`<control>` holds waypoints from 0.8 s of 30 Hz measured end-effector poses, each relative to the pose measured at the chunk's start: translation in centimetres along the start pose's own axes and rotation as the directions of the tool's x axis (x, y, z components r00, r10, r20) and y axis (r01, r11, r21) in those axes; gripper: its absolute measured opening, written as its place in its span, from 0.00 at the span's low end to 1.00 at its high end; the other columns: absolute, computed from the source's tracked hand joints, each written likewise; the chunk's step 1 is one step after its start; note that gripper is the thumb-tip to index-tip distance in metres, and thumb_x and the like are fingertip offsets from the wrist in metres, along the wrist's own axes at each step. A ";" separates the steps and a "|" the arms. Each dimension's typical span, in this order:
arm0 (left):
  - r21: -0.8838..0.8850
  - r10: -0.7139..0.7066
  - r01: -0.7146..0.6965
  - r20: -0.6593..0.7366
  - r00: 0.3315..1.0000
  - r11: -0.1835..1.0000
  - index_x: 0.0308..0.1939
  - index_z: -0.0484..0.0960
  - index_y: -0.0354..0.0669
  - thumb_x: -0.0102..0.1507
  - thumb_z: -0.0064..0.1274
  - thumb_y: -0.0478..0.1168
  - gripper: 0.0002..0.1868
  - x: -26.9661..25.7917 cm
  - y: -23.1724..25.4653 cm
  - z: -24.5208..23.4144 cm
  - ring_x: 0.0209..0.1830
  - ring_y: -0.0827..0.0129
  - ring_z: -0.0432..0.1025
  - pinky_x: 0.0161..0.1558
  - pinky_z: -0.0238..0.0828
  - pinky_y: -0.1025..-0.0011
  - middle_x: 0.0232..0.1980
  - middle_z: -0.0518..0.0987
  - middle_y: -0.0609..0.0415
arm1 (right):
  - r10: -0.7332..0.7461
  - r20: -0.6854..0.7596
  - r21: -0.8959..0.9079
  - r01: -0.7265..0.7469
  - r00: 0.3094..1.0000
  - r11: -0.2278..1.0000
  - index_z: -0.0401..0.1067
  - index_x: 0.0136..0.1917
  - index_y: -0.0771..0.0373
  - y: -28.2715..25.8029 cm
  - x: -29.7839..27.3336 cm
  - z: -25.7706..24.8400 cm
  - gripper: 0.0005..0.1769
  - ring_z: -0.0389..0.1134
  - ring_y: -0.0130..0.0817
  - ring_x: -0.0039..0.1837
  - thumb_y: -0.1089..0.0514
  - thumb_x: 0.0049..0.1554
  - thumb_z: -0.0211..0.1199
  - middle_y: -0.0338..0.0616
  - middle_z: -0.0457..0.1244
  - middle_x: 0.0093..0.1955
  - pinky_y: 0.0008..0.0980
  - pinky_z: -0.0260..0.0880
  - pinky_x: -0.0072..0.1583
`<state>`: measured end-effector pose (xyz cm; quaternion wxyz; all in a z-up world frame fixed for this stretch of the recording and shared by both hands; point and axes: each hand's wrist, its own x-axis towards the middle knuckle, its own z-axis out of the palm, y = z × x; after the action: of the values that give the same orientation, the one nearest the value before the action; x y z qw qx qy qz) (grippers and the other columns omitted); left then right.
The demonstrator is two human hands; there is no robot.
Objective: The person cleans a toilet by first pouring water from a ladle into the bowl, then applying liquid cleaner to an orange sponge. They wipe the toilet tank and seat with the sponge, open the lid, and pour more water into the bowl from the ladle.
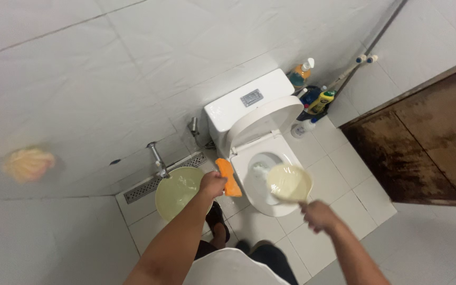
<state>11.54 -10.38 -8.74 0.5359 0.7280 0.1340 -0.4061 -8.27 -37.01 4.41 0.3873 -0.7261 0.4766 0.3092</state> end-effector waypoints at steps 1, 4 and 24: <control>0.016 0.010 -0.009 -0.035 0.999 1.000 0.39 0.78 0.37 0.56 0.56 0.40 0.11 -0.2 -0.8 -0.5 0.30 0.68 0.75 0.29 0.75 0.69 0.34 0.79 0.50 | 0.022 0.039 0.049 -0.024 0.999 0.999 0.71 0.48 0.74 1.4 0.5 1.7 0.27 0.56 0.32 0.24 0.44 0.59 0.50 0.45 0.59 0.27 0.33 0.58 0.27; 0.111 0.136 -0.119 -0.157 0.978 0.987 0.39 0.79 0.39 0.56 0.57 0.41 0.11 -1.4 -3.7 -2.4 0.31 0.69 0.74 0.32 0.73 0.71 0.34 0.80 0.52 | 0.082 0.180 0.119 -0.104 0.980 0.987 0.71 0.45 0.73 3.8 2.3 5.8 0.23 0.50 0.29 0.22 0.48 0.60 0.53 0.41 0.54 0.24 0.31 0.50 0.25; -0.168 0.126 -0.166 -0.228 0.966 0.972 0.44 0.77 0.38 0.60 0.52 0.41 0.12 -19.3 -8.9 -9.5 0.39 0.72 0.74 0.37 0.71 0.71 0.45 0.81 0.55 | -0.217 0.129 0.248 0.181 0.967 0.952 0.65 0.44 0.66 -10.0 -1.5 13.6 0.18 0.53 0.29 0.25 0.47 0.61 0.48 0.40 0.56 0.28 0.32 0.56 0.28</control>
<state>-2.09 6.17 0.38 0.6122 0.7226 0.1742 -0.2698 -0.59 -22.20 1.33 0.5355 -0.6934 0.4024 0.2654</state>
